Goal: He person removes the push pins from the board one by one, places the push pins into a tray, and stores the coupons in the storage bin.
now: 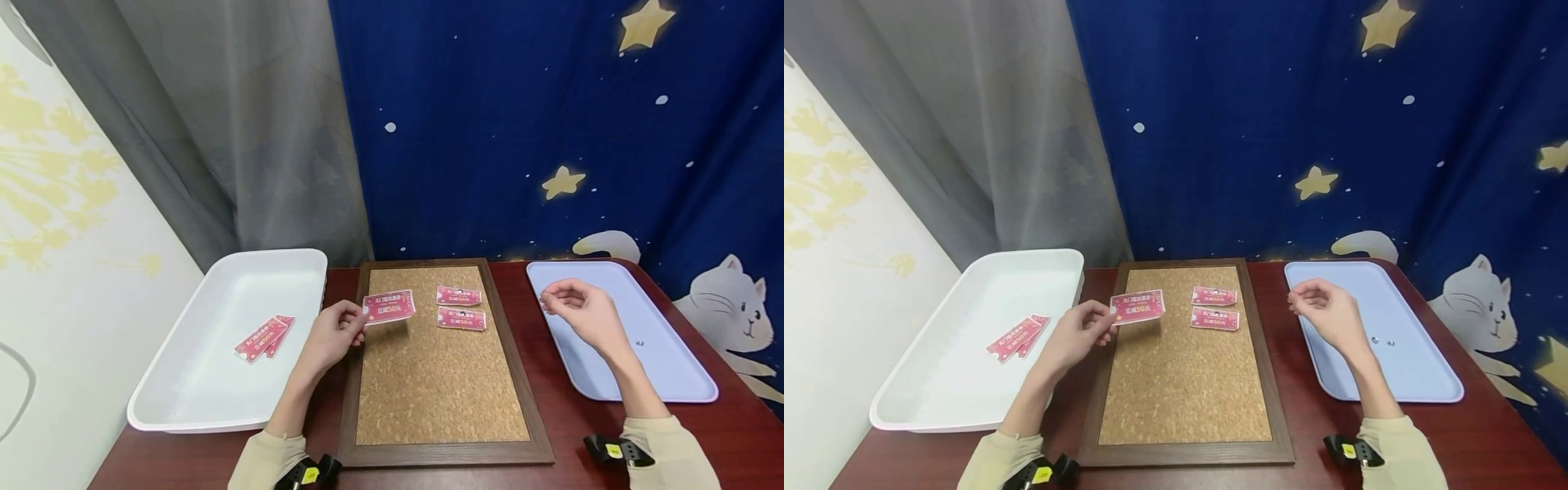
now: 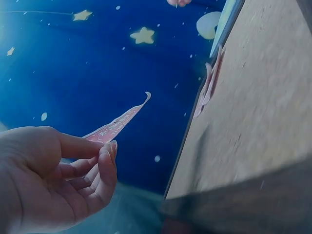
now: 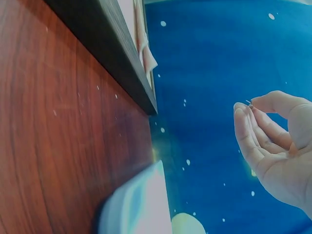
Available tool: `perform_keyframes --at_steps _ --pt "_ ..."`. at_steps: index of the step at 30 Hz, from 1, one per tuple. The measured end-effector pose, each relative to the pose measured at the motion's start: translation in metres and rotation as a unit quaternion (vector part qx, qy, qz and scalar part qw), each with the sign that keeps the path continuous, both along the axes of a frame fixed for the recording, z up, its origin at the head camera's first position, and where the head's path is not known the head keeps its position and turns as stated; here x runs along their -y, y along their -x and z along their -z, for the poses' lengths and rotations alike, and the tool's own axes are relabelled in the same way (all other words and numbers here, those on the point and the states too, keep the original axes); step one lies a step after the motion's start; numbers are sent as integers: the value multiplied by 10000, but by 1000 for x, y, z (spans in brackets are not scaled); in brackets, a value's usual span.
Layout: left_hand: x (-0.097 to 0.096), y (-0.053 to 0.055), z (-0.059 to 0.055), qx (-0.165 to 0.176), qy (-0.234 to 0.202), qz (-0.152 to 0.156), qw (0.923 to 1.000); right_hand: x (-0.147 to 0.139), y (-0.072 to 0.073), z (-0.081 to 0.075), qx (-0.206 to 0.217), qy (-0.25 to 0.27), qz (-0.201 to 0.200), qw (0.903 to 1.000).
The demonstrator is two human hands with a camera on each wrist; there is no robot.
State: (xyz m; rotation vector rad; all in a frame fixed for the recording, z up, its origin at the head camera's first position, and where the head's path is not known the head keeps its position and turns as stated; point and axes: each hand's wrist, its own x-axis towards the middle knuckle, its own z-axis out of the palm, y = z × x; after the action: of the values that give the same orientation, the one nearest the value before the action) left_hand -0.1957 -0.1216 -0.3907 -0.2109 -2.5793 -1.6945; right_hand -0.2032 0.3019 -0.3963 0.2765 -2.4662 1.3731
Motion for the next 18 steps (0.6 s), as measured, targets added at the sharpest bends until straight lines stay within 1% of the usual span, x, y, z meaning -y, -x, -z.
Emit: perform_keyframes --at_steps 3,7,18 --pt "12 -1 -3 19 -38 -98 9999 -7 -2 -1 -43 -133 176 9997" --pt "30 -1 -6 63 -29 -181 9998 -15 -5 -3 -73 -209 290 9993" --pt "77 -6 -6 157 300 -554 9979 -41 -10 1 -167 -257 606 9977"
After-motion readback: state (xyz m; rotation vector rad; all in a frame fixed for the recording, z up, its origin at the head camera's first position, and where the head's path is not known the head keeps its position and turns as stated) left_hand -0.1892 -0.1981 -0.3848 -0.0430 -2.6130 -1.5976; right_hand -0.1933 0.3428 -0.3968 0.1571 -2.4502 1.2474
